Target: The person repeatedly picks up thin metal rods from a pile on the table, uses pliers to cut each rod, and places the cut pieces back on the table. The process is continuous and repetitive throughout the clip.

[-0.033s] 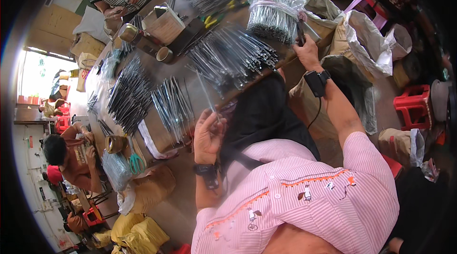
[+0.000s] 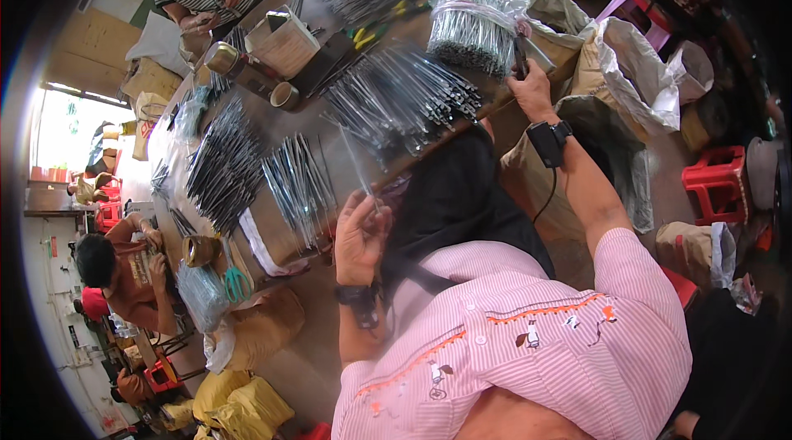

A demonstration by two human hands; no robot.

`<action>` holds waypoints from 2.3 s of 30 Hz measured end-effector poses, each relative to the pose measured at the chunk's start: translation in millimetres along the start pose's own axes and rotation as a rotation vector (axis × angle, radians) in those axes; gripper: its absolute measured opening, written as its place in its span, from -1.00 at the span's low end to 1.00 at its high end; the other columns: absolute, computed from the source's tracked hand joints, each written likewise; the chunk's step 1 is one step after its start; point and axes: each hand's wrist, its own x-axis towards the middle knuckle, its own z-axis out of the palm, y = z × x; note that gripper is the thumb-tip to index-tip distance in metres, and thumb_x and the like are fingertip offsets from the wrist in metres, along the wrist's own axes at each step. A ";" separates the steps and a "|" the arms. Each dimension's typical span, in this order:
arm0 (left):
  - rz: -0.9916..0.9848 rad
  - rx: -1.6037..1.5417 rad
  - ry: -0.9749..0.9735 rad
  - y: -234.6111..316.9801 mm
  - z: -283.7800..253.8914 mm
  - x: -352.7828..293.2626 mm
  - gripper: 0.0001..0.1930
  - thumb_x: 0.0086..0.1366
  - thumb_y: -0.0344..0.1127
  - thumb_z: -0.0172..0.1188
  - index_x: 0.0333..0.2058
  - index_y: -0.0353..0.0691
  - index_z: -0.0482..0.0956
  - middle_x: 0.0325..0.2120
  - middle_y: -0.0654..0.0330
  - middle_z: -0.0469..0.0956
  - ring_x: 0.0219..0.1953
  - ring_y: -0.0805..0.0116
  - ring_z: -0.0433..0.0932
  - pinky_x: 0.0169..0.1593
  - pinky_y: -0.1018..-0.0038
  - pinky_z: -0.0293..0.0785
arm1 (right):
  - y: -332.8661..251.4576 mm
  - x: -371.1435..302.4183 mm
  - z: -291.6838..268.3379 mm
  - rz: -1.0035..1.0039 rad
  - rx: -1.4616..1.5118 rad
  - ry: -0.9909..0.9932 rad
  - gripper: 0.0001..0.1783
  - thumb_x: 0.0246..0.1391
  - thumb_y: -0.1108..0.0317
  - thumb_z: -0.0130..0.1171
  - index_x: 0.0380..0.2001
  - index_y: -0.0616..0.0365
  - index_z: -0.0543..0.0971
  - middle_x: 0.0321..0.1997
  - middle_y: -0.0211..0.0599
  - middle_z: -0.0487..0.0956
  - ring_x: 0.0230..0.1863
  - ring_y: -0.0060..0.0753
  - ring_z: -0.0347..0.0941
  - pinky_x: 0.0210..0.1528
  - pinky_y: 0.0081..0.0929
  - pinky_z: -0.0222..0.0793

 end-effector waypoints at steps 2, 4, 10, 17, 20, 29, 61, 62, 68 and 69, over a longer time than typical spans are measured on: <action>0.041 -0.017 -0.015 -0.4 -3.6 -3.1 -0.78 0.27 -0.45 0.12 -0.10 -0.32 0.50 -0.45 0.20 0.56 -0.44 0.46 0.59 -0.46 0.77 0.51 | 2.4 2.7 -0.4 -0.017 0.091 0.024 -0.73 -0.15 0.37 0.28 -0.35 0.19 0.46 -0.52 -0.30 0.51 -0.53 -0.42 0.41 -0.42 -0.48 0.36; 0.038 0.005 0.013 2.3 -12.2 -4.4 -0.78 0.28 -0.45 0.11 -0.10 -0.32 0.49 -0.44 0.20 0.55 -0.44 0.47 0.58 -0.46 0.78 0.51 | 1.2 3.1 -4.5 0.117 0.293 0.015 -0.75 -0.13 0.45 0.27 -0.35 0.20 0.46 -0.53 -0.35 0.49 -0.57 -0.49 0.38 -0.49 -0.55 0.33; 0.017 -0.059 0.112 7.4 -42.3 -9.3 -0.78 0.24 -0.51 0.13 -0.12 -0.30 0.50 -0.41 0.24 0.54 -0.45 0.42 0.58 -0.43 0.73 0.51 | -5.4 -21.1 -50.2 0.696 1.115 -0.463 -0.82 0.06 0.45 0.12 -0.24 0.19 0.46 -0.51 -0.38 0.48 -0.49 -0.37 0.48 -0.52 -0.41 0.46; -0.036 -0.031 -0.010 -2.3 -27.1 -2.7 -0.83 0.22 -0.50 0.16 -0.19 -0.25 0.51 -0.41 0.23 0.54 -0.44 0.46 0.56 -0.34 0.69 0.54 | -7.3 15.9 -36.1 0.809 1.600 -0.599 -0.82 0.18 0.38 0.00 -0.24 0.30 0.45 -0.44 -0.35 0.46 -0.39 -0.41 0.45 -0.26 -0.39 0.47; -0.014 0.031 -0.037 -6.4 -19.4 -4.2 -0.87 0.21 -0.47 0.17 -0.24 -0.21 0.50 -0.42 0.23 0.55 -0.44 0.44 0.57 -0.31 0.66 0.53 | -10.5 25.4 -27.8 0.761 1.634 -0.558 -0.82 0.20 0.40 -0.01 -0.28 0.33 0.45 -0.39 -0.33 0.45 -0.36 -0.47 0.41 -0.17 -0.40 0.45; -0.005 0.100 0.009 -15.3 -9.3 -1.3 -0.85 0.23 -0.53 0.11 -0.20 -0.32 0.48 -0.38 0.14 0.57 -0.36 0.29 0.61 -0.31 0.60 0.60 | -56.8 -33.9 -29.2 0.736 1.518 -0.696 -0.87 0.20 0.37 0.05 -0.29 0.22 0.46 -0.39 -0.33 0.50 -0.36 -0.42 0.48 -0.25 -0.38 0.49; 0.155 0.462 -0.231 -28.6 19.8 11.7 -0.74 0.09 -0.57 0.21 -0.20 -0.35 0.47 -0.42 0.18 0.55 -0.39 0.39 0.61 -0.27 0.56 0.55 | -149.7 -121.4 1.4 0.280 0.994 -0.580 -0.77 0.06 0.51 0.19 -0.18 0.28 0.50 -0.38 -0.26 0.60 -0.45 -0.54 0.52 -0.39 -0.62 0.46; 0.129 0.491 -0.252 -29.3 21.1 11.5 -0.73 0.09 -0.57 0.20 -0.18 -0.35 0.46 -0.42 0.18 0.55 -0.38 0.38 0.61 -0.28 0.56 0.55 | -147.4 -123.2 1.6 0.324 0.990 -0.637 -0.76 0.06 0.50 0.19 -0.17 0.28 0.50 -0.37 -0.24 0.60 -0.46 -0.53 0.51 -0.38 -0.61 0.46; -0.048 0.582 -0.290 -23.3 30.6 4.6 -0.69 0.10 -0.57 0.16 -0.13 -0.34 0.41 -0.40 0.19 0.52 -0.39 0.37 0.62 -0.38 0.58 0.55 | -139.5 -129.3 3.0 0.444 0.975 -0.835 -0.75 0.05 0.47 0.22 -0.18 0.27 0.52 -0.35 -0.24 0.60 -0.48 -0.53 0.50 -0.40 -0.59 0.46; -0.050 0.561 -0.307 -21.3 32.2 2.9 -0.69 0.11 -0.56 0.15 -0.13 -0.34 0.41 -0.40 0.19 0.52 -0.38 0.37 0.62 -0.37 0.57 0.55 | -139.2 -128.7 2.8 0.454 0.973 -0.842 -0.75 0.04 0.46 0.24 -0.19 0.27 0.52 -0.35 -0.23 0.60 -0.49 -0.53 0.49 -0.41 -0.60 0.44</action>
